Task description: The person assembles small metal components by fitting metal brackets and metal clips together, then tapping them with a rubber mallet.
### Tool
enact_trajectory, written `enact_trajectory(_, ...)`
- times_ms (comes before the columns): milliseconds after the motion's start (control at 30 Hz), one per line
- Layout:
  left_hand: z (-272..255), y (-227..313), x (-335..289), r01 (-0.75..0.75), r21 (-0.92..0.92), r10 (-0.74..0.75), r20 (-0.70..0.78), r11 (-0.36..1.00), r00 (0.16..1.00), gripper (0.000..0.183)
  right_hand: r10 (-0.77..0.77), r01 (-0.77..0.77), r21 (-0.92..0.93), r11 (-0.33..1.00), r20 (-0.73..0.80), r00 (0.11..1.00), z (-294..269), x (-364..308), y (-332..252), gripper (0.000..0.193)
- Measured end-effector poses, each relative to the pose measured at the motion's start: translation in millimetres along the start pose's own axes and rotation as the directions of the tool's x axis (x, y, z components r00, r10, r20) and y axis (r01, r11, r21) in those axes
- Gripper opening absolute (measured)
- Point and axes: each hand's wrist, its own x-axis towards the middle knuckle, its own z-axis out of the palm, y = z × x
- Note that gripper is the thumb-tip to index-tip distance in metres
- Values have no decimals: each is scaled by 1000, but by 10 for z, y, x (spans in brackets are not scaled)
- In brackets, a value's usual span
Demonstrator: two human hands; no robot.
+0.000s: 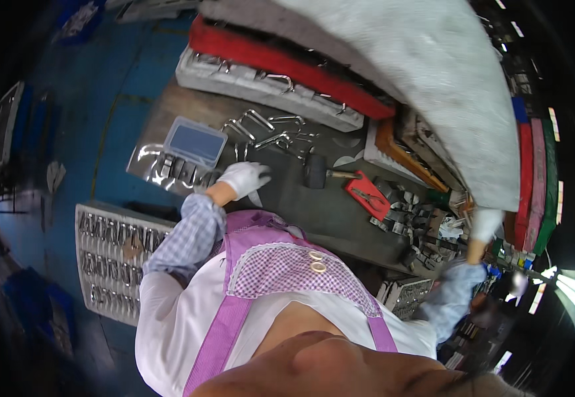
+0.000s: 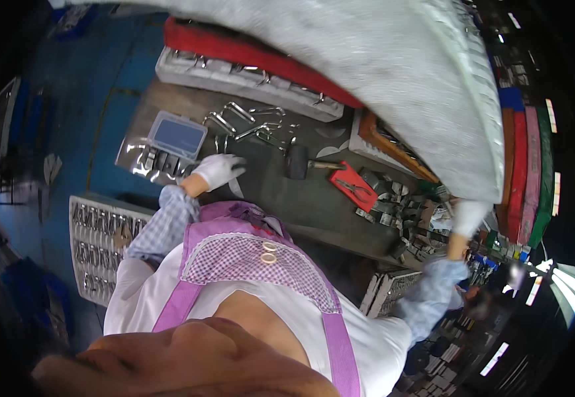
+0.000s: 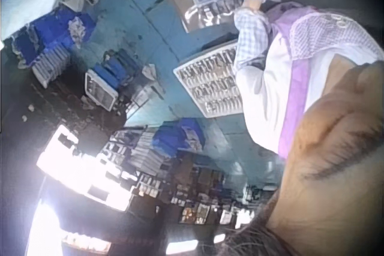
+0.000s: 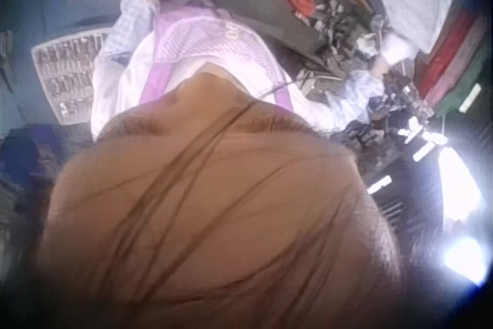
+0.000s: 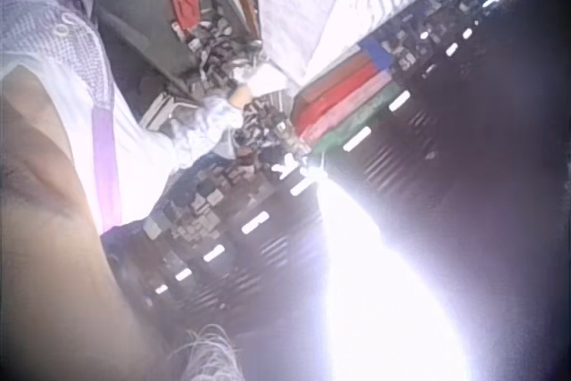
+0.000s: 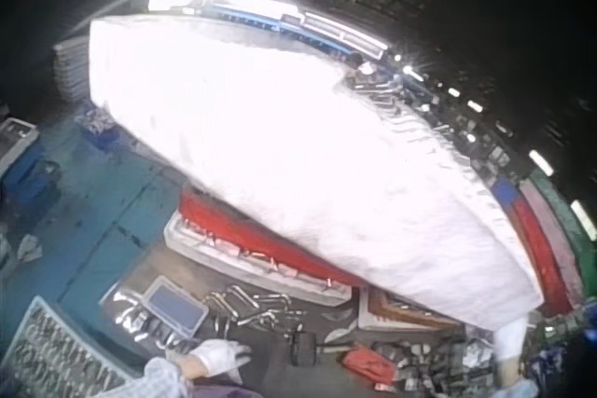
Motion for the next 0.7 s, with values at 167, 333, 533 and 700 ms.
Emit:
enact_trajectory(167,444,416,266,153,-549,-176,10,822,984,56,238,-638,574,514,619,749,933,-512,-2782,20)
enact_trajectory(333,844,254,112,53,-859,-267,-99,509,959,58,-56,-793,595,-129,794,605,1777,-617,-4206,19)
enact_trajectory(533,998,-13,155,540,-842,-683,384,18,622,44,-359,-806,199,-558,817,451,2432,-654,-4546,21)
enact_trajectory(700,1461,-152,478,712,-603,-886,20,360,464,55,-280,-808,285,-516,835,473,2602,-927,-4431,24)
